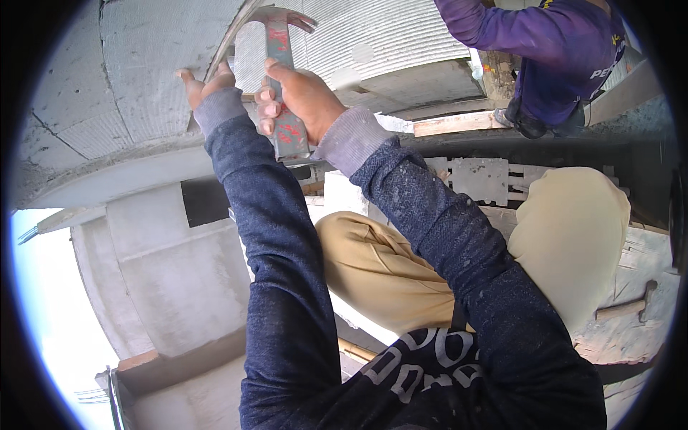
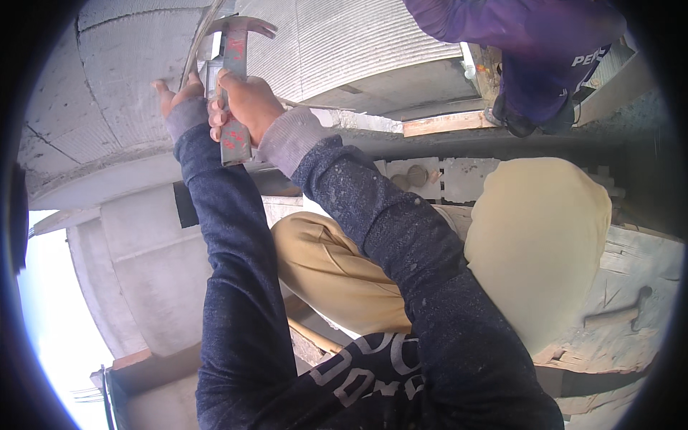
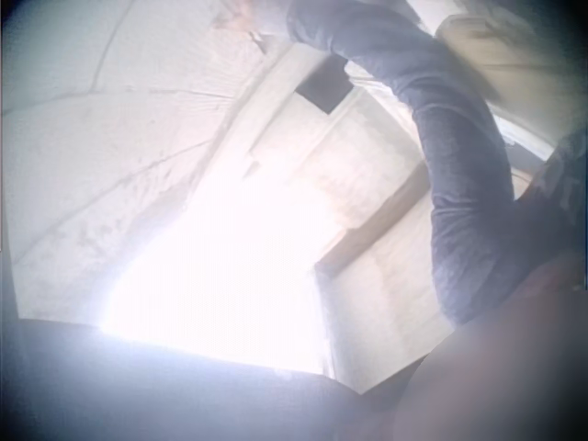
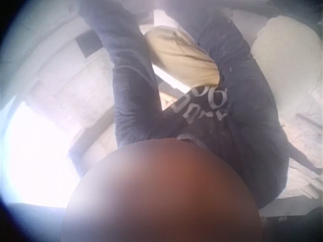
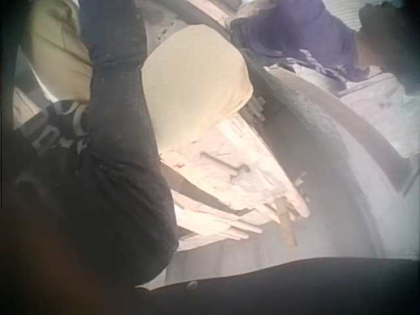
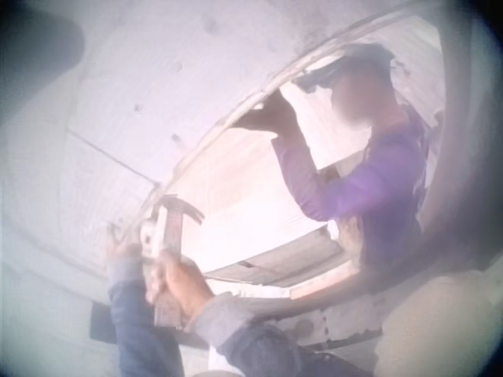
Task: The person positions a long curved plasterboard strip against a concrete ceiling arch and secures it with a hammer and nails. A coworker assists by holding the strip and hammering from below.
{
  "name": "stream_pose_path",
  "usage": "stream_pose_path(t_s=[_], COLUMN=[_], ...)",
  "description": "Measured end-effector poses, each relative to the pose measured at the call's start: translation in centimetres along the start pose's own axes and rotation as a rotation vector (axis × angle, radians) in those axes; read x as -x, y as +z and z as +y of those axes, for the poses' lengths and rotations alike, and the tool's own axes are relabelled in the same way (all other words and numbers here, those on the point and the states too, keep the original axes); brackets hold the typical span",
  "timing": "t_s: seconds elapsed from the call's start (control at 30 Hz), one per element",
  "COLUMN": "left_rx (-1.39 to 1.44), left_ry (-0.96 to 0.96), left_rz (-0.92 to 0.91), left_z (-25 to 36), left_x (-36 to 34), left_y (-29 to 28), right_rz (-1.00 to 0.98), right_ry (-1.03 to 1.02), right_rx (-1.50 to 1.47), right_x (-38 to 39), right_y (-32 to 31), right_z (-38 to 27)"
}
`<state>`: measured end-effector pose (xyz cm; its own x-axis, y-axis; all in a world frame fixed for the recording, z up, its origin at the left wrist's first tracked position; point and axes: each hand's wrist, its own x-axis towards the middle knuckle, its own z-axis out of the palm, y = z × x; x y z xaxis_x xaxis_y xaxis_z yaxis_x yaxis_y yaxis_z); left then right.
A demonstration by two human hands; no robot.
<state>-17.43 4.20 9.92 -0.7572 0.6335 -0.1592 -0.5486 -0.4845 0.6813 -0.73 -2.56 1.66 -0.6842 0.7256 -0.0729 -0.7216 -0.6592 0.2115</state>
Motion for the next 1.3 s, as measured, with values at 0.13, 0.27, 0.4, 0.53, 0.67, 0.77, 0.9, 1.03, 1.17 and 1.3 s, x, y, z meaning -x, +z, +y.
stream_pose_path(t_s=[0.13, 0.27, 0.4, 0.53, 0.67, 0.77, 0.9, 1.03, 1.17, 1.3], left_rx=[0.017, 0.029, 0.048, 0.046, -0.073, -0.245, -0.173, -0.043, -0.140, -0.339], left_ry=[0.017, 0.032, 0.021, -0.092, -0.045, 0.009, 0.021, 0.006, 0.007, 0.080], left_rz=[0.055, 0.094, -0.046, -0.043, -0.031, -0.043, 0.005, 0.029, 0.025, 0.009], left_z=[0.6, 0.3, 0.6, 0.2, -0.8, -1.1, -0.7, -0.5, -1.0, -1.9], left_x=[0.1, -0.4, -1.0, 0.4, 2.1, 3.0, 3.2, 3.0, 3.2, 4.8], left_y=[0.7, 0.3, 0.1, 0.8, 2.0, 2.6, 1.4, 1.4, 1.0, 2.6], right_rz=[-0.012, 0.212, 0.118, 0.117, 0.233, -0.042, 0.030, 0.272, -0.112, -0.153], right_ry=[-0.065, -0.108, -0.111, -0.188, -0.231, 0.019, -0.046, -0.229, 0.056, 0.113], right_rx=[0.089, -0.035, 0.127, -0.040, 0.026, 0.246, 0.113, -0.178, 0.037, 0.113], right_x=[-0.3, 0.0, -1.1, -3.5, -4.3, -1.3, -1.0, -2.5, -1.1, -0.5], right_y=[-1.0, -5.5, -7.4, -7.9, -5.5, -2.6, -5.4, -6.7, -2.1, -4.6], right_z=[-1.9, -3.9, -6.3, -8.7, -7.2, -4.1, -5.2, -5.8, -3.2, -2.5])
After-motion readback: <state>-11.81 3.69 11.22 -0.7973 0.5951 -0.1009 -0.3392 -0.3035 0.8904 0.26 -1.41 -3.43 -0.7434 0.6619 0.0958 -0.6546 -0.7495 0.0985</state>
